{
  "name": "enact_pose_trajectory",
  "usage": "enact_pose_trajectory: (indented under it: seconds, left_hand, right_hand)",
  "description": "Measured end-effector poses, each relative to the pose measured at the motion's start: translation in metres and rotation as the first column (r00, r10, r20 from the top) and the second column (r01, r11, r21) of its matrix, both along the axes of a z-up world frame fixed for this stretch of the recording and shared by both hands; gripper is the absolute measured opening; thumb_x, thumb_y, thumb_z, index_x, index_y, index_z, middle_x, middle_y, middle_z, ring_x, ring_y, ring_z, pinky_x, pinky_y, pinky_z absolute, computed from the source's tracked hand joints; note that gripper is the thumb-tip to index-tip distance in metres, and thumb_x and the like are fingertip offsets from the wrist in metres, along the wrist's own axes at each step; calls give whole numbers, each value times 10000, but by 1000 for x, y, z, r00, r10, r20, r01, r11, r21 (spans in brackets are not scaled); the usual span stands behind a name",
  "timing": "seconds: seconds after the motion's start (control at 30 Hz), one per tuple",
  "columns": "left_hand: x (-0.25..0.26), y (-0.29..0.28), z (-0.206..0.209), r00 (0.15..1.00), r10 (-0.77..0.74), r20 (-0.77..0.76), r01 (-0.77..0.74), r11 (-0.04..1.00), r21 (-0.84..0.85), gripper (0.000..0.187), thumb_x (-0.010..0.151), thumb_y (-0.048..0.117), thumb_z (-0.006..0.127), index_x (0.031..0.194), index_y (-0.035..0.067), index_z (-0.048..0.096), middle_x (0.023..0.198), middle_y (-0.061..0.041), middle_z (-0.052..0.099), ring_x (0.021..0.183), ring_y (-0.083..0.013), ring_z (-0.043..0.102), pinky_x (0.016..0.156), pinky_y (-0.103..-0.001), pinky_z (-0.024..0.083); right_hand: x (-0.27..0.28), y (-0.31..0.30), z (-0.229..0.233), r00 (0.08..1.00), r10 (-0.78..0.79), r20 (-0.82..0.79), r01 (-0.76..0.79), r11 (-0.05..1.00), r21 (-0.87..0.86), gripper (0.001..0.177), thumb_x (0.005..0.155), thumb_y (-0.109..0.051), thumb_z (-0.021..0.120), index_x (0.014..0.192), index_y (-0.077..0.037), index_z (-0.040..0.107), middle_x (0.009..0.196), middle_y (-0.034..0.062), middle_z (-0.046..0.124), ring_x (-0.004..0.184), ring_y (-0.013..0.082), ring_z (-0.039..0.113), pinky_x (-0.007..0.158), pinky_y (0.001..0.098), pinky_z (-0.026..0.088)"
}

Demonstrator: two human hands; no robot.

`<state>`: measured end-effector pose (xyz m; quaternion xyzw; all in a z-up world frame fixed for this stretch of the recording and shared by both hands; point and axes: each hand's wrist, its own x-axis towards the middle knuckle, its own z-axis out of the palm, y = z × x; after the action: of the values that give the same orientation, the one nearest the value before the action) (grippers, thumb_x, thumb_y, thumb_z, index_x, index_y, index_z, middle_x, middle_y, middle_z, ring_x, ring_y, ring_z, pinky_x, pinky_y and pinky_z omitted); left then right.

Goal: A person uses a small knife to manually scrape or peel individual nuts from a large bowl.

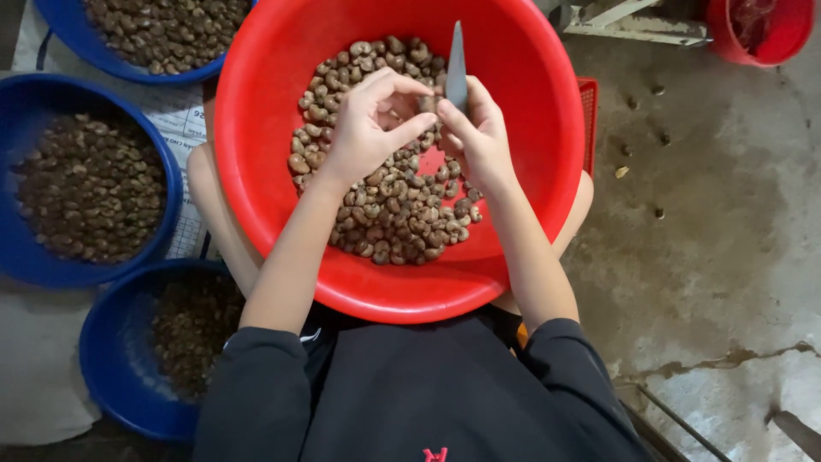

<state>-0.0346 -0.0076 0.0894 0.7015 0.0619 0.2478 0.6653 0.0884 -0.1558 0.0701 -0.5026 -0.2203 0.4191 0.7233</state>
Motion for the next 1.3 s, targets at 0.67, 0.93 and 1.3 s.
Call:
enact_pose_trajectory:
  seconds: [0.67,0.93,1.3]
  left_hand:
    - [2,12,-37,944,308,117,-280,565,776,341,965,98,787,1207,-78,623,796,-104,733,660,-180,693,547,-301,542]
    - [2,11,-40,956,283,75,-236,591,771,329,991,124,766,1207,-78,620,724,-91,693,577,-170,635,490,-284,510]
    - [-1,3,-20,981,185,50,-182,817,547,309,1005,108,724,1237,-45,590,910,-135,782,658,-194,725,514,-298,524]
  right_hand:
    - [11,-6,25,-59,36,998,332,943,-15,61,1008,10,690,1066,20,703,822,99,750,550,198,612,499,310,469]
    - [12,-10,33,-139,105,985,350,935,-50,25,1016,-27,720,1041,-25,717,798,58,746,535,181,595,487,307,434]
    - [11,-14,30,75,15,997,186,982,-29,148,954,89,719,1099,61,730,761,104,698,516,196,525,514,318,427]
